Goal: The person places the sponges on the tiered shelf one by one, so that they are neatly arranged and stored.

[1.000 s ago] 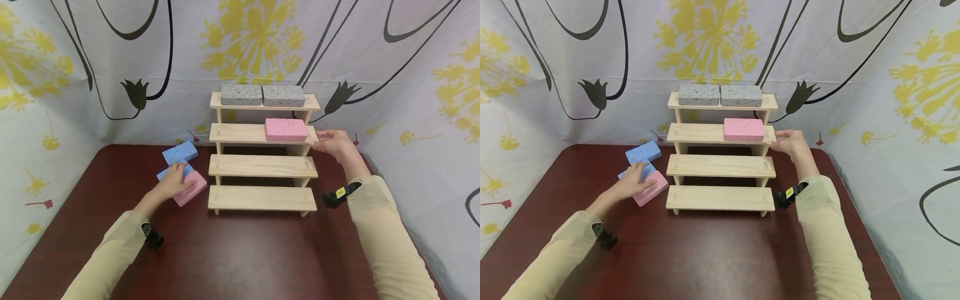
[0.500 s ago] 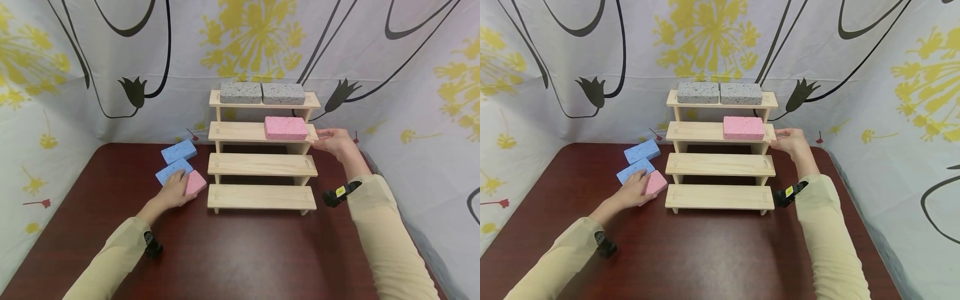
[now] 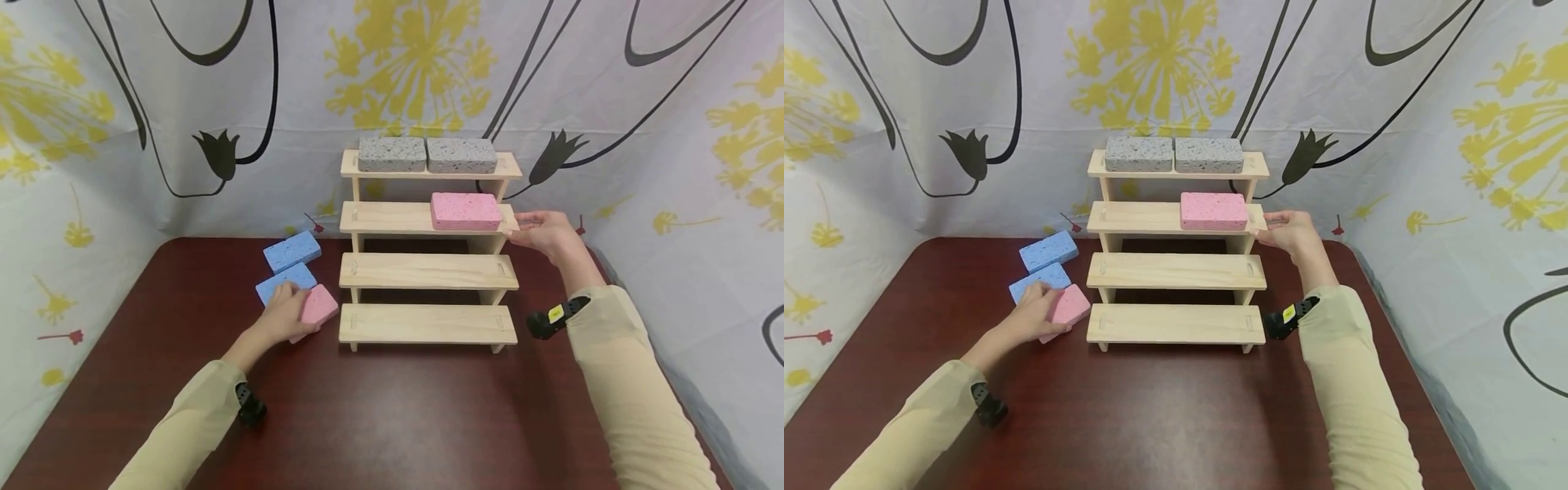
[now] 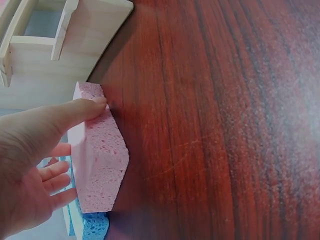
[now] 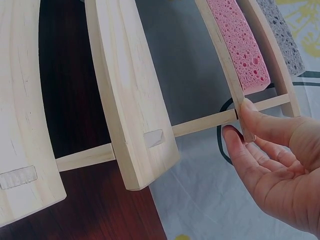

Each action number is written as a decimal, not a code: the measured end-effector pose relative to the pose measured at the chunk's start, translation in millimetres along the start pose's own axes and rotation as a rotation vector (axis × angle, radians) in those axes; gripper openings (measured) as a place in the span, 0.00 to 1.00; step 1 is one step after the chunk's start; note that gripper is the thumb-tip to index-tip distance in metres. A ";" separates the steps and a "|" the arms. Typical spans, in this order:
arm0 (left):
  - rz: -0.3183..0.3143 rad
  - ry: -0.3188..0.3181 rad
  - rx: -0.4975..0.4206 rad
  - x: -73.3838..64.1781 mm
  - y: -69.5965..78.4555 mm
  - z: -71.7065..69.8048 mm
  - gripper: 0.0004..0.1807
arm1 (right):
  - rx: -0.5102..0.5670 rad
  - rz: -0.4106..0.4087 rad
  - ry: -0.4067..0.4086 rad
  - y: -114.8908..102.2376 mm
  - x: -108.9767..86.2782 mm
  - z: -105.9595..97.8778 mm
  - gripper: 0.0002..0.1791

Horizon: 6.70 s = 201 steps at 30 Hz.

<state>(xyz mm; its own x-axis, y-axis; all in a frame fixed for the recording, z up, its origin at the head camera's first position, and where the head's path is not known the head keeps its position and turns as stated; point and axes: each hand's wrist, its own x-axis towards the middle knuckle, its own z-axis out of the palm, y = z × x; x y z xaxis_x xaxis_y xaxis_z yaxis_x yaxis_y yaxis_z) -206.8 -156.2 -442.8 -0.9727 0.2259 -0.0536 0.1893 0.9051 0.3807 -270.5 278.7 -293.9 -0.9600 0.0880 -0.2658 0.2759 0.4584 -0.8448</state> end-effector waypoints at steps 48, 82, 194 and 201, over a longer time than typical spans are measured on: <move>0.186 0.493 -0.091 6.0 26.1 -60.0 0.47 | 0.006 0.028 -0.005 0.2 0.7 -0.5 0.34; 0.589 0.477 0.160 62.7 144.8 -105.4 0.40 | 0.048 0.006 -0.025 -2.0 -4.5 -1.7 0.34; 0.028 -0.049 -0.024 -2.7 -45.8 -29.2 0.44 | -0.036 0.057 0.017 -1.7 -0.1 0.1 0.34; 0.108 -0.022 0.025 -19.3 -27.2 -52.1 0.51 | 0.004 0.063 -0.001 -1.8 -0.4 -0.5 0.35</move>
<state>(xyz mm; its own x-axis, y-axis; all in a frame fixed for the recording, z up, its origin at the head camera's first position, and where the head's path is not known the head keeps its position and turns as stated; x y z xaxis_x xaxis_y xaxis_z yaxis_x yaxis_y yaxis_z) -200.2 -204.0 -404.1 -0.9433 0.3302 -0.0334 0.2965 0.8838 0.3620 -270.7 278.2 -292.0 -0.9406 0.1159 -0.3192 0.3363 0.4486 -0.8281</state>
